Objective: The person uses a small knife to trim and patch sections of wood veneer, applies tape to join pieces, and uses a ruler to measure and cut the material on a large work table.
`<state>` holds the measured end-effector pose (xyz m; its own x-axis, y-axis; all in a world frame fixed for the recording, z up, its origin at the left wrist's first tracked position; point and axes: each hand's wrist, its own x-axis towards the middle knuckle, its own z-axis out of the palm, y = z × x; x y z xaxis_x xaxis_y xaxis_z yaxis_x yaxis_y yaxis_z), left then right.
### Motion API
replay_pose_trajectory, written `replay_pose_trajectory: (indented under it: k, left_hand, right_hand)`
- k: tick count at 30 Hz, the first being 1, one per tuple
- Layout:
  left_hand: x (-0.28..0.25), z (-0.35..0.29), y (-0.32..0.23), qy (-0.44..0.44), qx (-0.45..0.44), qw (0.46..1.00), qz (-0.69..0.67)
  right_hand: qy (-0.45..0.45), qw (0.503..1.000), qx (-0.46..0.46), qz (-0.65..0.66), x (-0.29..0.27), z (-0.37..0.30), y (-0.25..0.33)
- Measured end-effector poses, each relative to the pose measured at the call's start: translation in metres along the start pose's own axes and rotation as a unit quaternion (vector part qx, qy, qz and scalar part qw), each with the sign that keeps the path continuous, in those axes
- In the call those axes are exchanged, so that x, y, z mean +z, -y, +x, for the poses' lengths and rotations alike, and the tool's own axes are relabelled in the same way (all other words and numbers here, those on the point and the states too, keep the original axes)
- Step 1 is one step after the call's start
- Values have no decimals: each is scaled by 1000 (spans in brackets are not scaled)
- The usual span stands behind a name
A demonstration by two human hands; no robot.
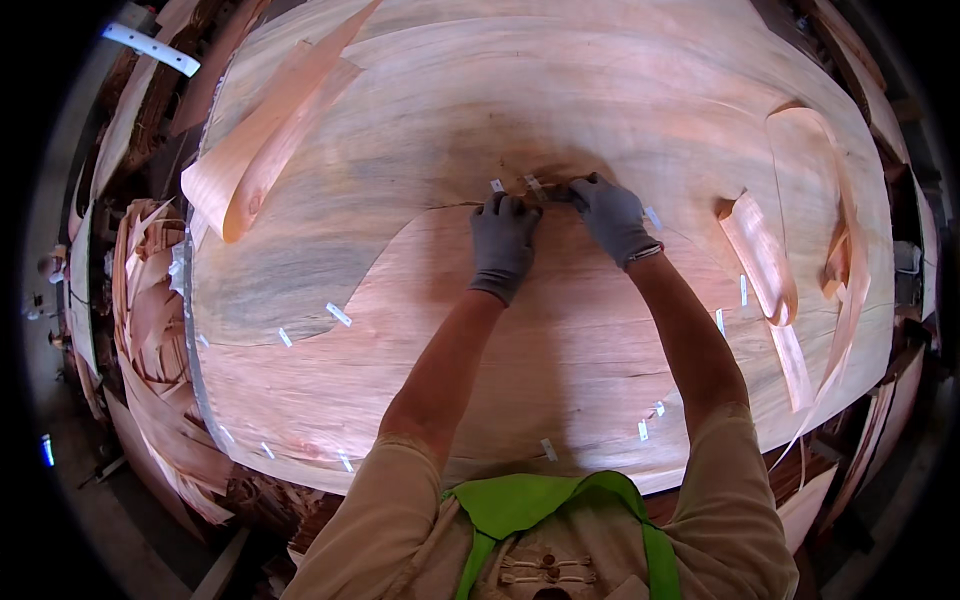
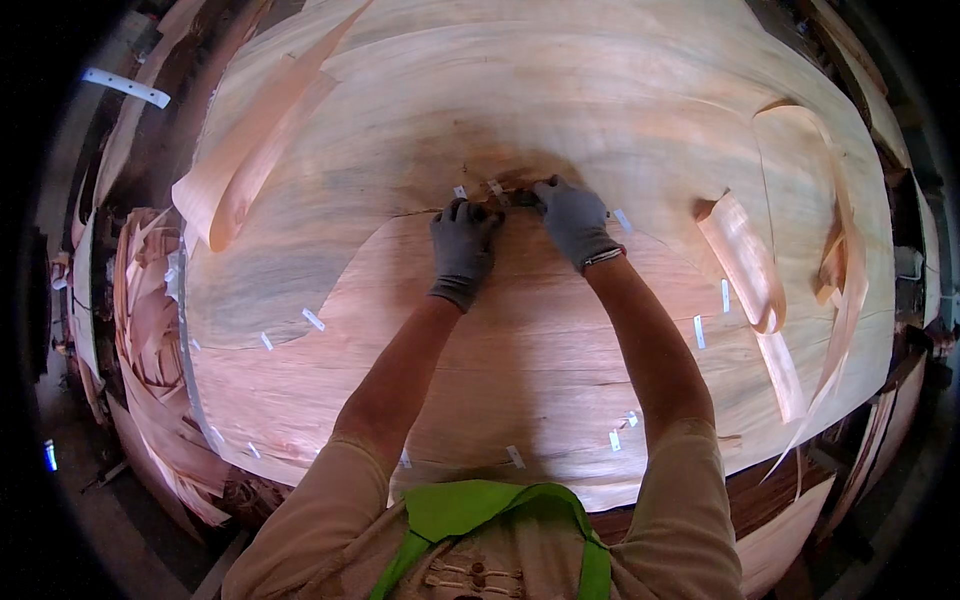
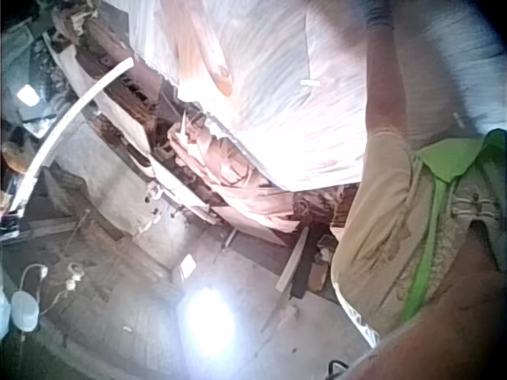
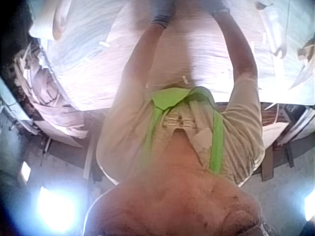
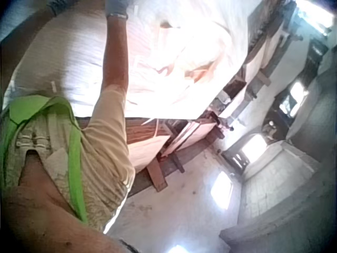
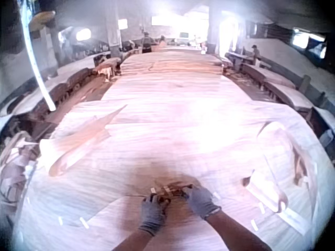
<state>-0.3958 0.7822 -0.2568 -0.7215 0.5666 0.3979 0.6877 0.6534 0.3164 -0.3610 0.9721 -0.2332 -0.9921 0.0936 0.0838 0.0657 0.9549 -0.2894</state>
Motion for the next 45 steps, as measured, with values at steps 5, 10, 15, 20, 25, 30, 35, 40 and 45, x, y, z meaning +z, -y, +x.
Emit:
replay_pose_trajectory:
  k: [5,10,15,20,25,30,35,40,45]
  left_hand:
    - [4,-5,4,-14,-5,1000,2]
    - [2,-2,0,-2,-6,1000,9]
    - [0,-1,-2,8,-5,1000,14]
    - [1,-1,1,60,-24,998,6]
    - [11,-3,6,-30,-39,999,1]
    - [11,13,3,-76,-133,985,-75]
    - [5,35,-1,-48,-78,995,-24]
    - [19,34,11,-56,-53,997,-3]
    - [23,34,11,-72,-33,997,-5]
  right_hand:
    - [-4,989,-72,-129,-16,-6,-4]
    - [7,971,-49,-234,-5,-12,-8]
    - [-8,974,-37,-225,5,-8,-4]
    - [-69,987,-24,-141,17,-17,-11]
    - [-66,997,-12,-46,13,-18,-16]
    - [-46,998,-9,-52,14,-16,-22]
    - [-52,998,-15,-29,10,-18,-26]
    - [-75,985,89,127,-8,-29,-10]
    - [95,723,320,605,-16,-39,14]
